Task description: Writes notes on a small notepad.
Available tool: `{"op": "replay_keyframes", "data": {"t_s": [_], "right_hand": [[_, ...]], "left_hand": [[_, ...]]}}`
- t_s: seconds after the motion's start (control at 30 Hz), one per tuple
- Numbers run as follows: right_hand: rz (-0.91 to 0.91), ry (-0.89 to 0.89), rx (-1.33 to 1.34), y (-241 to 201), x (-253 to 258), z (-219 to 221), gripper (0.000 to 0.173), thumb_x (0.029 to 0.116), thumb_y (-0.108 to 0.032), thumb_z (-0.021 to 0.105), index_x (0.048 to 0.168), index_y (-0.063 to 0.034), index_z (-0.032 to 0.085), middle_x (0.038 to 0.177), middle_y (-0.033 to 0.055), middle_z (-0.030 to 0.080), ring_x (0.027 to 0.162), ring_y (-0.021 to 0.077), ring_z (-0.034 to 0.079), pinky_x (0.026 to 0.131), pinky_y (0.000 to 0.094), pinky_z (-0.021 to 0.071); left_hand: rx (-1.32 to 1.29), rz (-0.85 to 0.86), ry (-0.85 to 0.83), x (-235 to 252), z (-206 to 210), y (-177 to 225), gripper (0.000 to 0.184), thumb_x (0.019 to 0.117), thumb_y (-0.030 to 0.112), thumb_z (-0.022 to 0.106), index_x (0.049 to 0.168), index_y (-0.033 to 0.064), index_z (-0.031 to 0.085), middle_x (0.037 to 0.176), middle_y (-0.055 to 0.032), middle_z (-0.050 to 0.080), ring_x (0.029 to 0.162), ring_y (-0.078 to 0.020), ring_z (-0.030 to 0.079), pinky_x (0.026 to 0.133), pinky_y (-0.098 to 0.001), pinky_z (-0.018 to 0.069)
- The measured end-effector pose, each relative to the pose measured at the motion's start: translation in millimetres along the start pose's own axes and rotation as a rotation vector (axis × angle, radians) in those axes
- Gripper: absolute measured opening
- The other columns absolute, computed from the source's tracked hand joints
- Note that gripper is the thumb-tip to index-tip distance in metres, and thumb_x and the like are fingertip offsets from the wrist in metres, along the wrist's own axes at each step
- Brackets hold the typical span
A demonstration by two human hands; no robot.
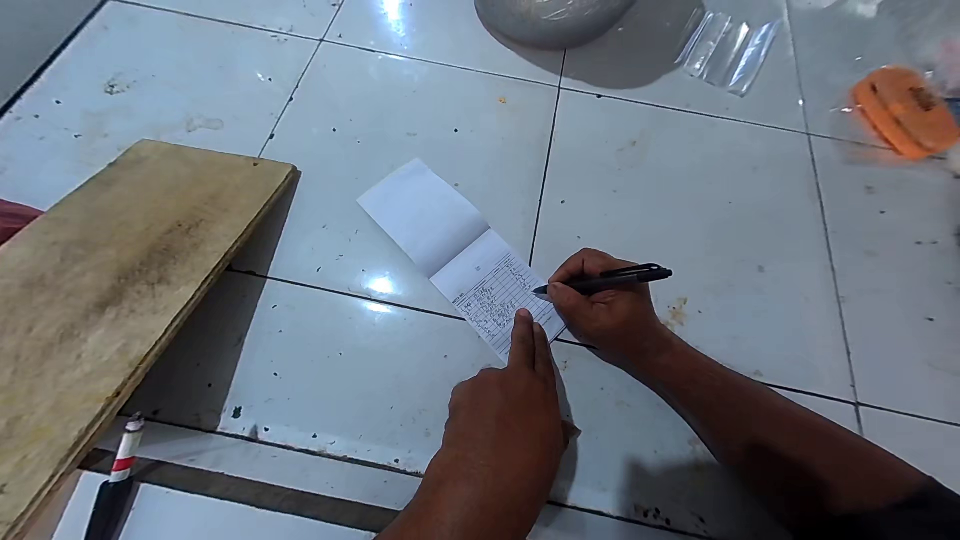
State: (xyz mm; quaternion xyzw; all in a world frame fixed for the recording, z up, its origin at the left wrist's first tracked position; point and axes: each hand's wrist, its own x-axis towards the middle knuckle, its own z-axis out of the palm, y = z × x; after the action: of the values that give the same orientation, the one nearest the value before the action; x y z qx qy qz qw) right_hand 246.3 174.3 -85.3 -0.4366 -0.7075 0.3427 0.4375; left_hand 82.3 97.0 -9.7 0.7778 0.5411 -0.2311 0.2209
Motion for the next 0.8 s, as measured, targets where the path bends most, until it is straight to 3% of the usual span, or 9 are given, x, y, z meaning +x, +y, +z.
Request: {"op": "replay_keyframes", "data": {"t_s": [0.8], "right_hand": [[0.003,-0.011,-0.029,0.4,-1.1,1.6,0.003,0.0909,-0.011,0.068,0.088,-0.0099,0.068,0.069,-0.0052,0.062,0.054,0.0022,0.055,0.045,0.0185,0.0475]], "left_hand": [[-0.018,0.007,-0.004,-0.9,-1.4,-0.9,0.108,0.0885,0.07,0.062,0.166,0.0108,0.015,0.174,-0.0033,0.008,0.076,-0.0178,0.067,0.062,-0.0362,0.0539]]}}
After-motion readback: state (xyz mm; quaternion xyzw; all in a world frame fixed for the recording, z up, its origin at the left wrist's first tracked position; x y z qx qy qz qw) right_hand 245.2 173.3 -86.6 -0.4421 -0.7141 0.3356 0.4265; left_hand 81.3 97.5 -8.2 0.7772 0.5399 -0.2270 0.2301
